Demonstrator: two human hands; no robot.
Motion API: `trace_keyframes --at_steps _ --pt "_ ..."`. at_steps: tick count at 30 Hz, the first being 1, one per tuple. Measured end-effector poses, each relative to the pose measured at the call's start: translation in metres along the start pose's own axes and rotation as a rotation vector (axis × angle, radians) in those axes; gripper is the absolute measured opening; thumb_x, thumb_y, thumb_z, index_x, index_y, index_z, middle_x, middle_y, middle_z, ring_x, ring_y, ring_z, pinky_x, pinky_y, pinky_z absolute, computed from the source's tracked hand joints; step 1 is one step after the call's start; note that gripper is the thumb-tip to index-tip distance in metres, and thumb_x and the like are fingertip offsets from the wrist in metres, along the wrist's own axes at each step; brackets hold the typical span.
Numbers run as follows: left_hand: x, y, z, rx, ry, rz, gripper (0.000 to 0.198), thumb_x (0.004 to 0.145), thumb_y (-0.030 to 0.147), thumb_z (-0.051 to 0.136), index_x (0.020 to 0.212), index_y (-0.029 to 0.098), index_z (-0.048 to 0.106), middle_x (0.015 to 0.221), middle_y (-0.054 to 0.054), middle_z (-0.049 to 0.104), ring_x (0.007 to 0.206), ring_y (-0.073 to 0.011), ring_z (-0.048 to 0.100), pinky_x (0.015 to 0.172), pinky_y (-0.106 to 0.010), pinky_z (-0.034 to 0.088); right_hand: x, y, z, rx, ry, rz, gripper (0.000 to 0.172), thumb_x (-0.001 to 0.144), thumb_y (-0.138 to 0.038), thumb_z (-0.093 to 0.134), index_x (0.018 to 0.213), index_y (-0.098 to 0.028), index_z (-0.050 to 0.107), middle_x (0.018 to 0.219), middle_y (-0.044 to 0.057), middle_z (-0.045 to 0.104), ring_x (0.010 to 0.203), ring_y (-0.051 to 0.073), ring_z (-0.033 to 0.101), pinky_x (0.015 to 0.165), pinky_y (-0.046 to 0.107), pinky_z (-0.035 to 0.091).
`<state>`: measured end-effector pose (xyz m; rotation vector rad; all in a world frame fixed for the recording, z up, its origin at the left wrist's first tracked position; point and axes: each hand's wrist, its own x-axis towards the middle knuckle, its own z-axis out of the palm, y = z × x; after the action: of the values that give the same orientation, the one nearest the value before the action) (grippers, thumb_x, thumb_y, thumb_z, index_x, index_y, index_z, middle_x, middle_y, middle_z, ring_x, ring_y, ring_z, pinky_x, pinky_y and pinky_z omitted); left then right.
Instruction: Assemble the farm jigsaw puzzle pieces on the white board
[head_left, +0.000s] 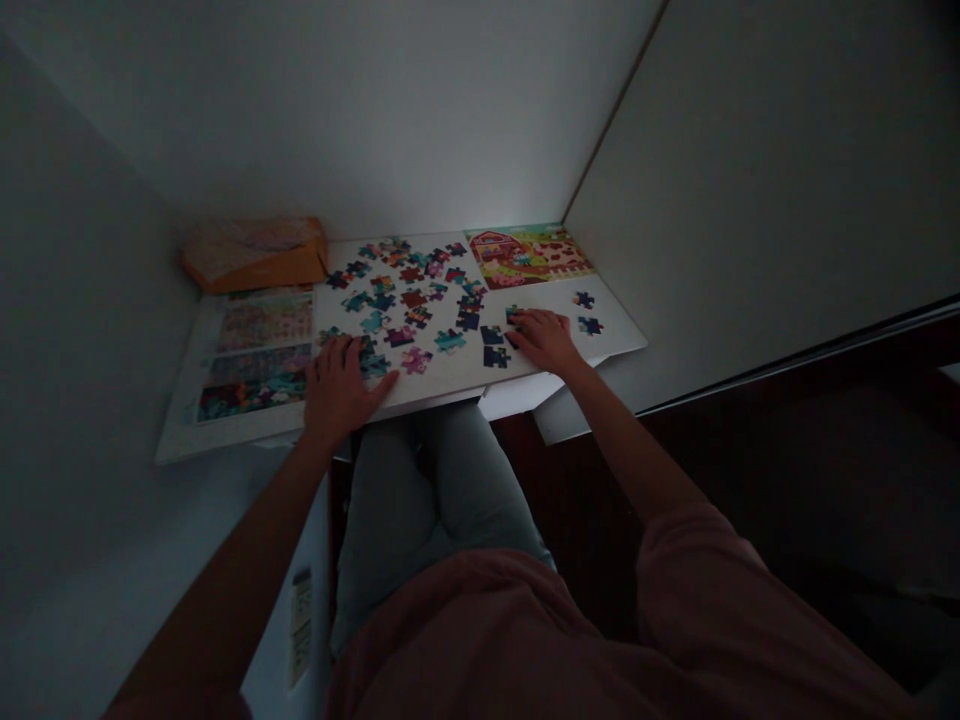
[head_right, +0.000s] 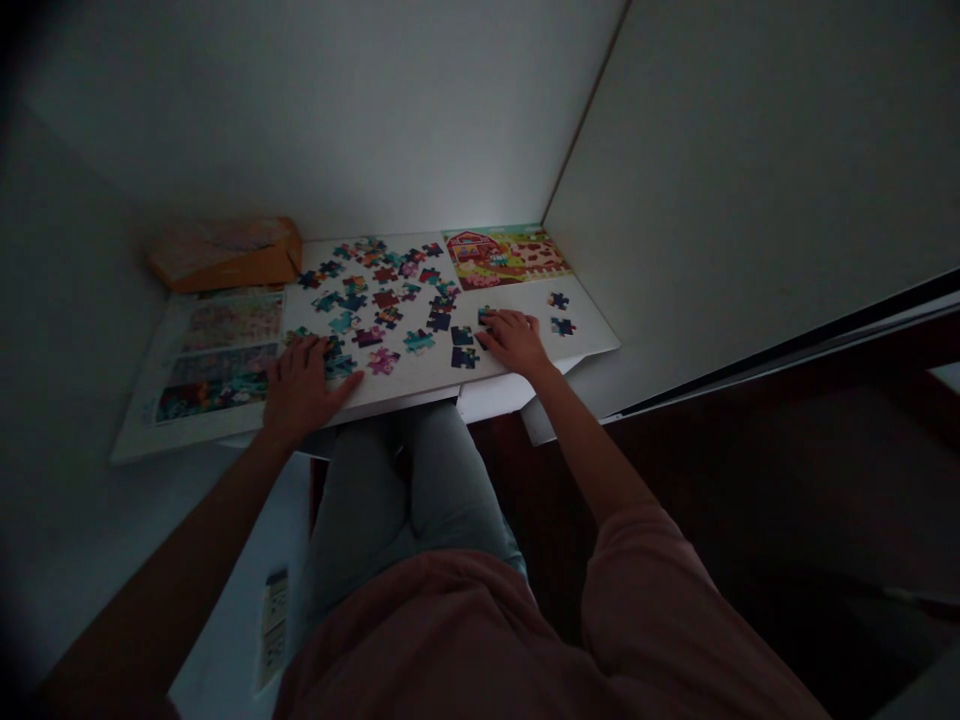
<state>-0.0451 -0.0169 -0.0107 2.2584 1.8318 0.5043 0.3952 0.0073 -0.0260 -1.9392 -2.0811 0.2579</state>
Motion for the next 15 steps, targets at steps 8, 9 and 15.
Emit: trace_keyframes --at_steps 8,9,15 --pt "-0.001 0.003 -0.005 -0.032 -0.018 -0.001 0.103 0.115 0.080 0.058 0.201 0.026 0.049 0.201 -0.021 0.055 0.195 -0.0571 0.035 0.154 -0.090 0.032 -0.013 -0.010 0.012 0.145 0.007 -0.160 0.042 0.124 -0.053 0.066 0.157 -0.046 0.091 0.193 -0.002 0.069 0.180 0.039 0.058 0.147 0.068 0.038" --pt "-0.001 0.004 -0.005 -0.036 -0.016 -0.005 0.102 0.114 0.080 0.059 0.202 0.028 0.048 0.200 -0.020 0.057 0.195 -0.0567 0.036 0.154 -0.091 0.033 -0.013 -0.012 0.012 0.147 0.015 -0.142 0.041 0.124 -0.053 0.066 0.156 -0.046 0.091 0.192 -0.002 0.070 0.179 0.039 0.059 0.147 0.069 0.039" --pt "-0.001 0.003 -0.004 -0.027 -0.023 -0.022 0.104 0.114 0.082 0.055 0.203 0.027 0.047 0.204 -0.017 0.052 0.195 -0.0535 0.036 0.156 -0.086 0.033 -0.002 -0.029 0.007 0.185 0.025 -0.155 0.045 0.123 -0.049 0.071 0.167 -0.049 0.084 0.194 -0.002 0.068 0.178 0.040 0.061 0.149 0.070 0.039"
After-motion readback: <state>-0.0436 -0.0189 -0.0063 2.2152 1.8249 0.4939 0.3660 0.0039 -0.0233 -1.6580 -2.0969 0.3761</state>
